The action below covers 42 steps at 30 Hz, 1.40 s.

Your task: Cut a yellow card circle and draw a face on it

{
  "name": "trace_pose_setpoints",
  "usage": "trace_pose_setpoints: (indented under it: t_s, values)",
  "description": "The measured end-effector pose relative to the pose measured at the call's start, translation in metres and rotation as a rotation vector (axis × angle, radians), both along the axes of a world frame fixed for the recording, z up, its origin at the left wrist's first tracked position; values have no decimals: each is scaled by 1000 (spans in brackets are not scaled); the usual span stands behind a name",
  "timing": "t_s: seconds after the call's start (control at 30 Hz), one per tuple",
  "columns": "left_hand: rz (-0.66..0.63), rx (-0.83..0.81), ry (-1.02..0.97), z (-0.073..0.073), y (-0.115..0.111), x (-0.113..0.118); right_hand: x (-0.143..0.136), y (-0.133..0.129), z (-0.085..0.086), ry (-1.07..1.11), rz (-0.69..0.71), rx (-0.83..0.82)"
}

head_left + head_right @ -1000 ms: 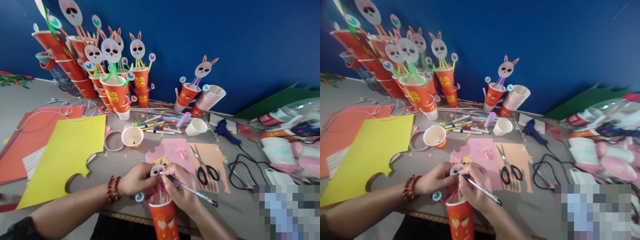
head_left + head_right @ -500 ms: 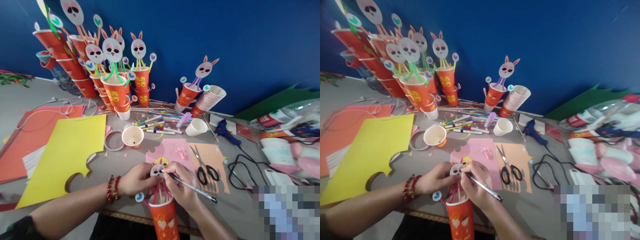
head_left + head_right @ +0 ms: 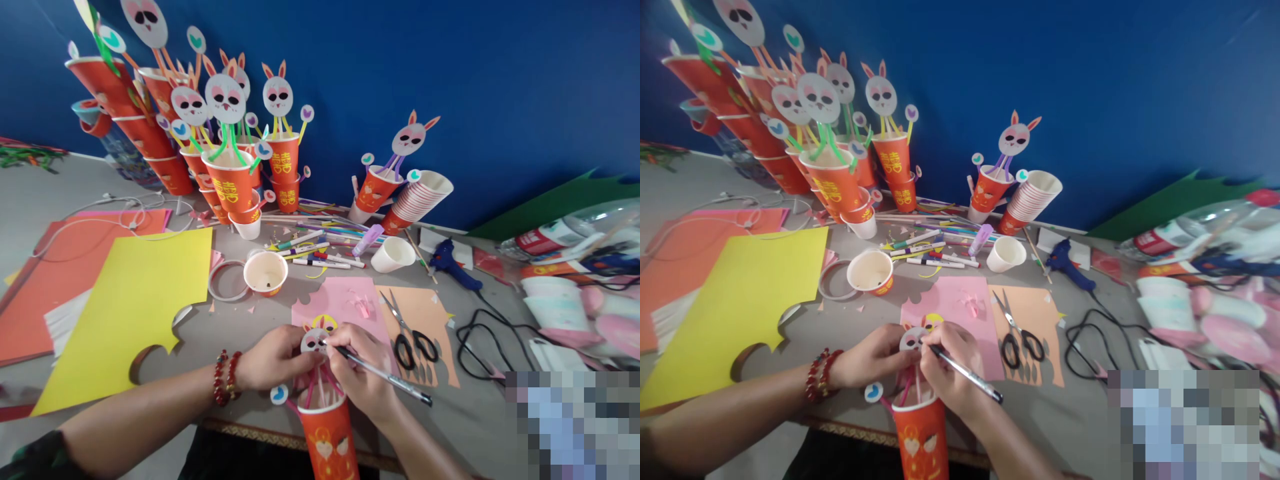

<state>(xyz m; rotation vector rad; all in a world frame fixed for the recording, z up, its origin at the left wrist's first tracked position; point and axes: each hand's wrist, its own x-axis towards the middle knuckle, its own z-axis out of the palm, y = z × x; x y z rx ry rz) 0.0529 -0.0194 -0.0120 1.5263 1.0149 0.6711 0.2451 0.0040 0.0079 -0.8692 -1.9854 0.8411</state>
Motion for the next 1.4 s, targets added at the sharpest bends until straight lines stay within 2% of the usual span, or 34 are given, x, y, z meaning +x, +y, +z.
trace_pose_setpoints:
  t_s: [1.13,1.4]
  values:
    - [3,-28,2,-1,0,0,3,0,2,-17,-51,8]
    - [4,-21,10,1,0,0,2,1,3,4,-20,21]
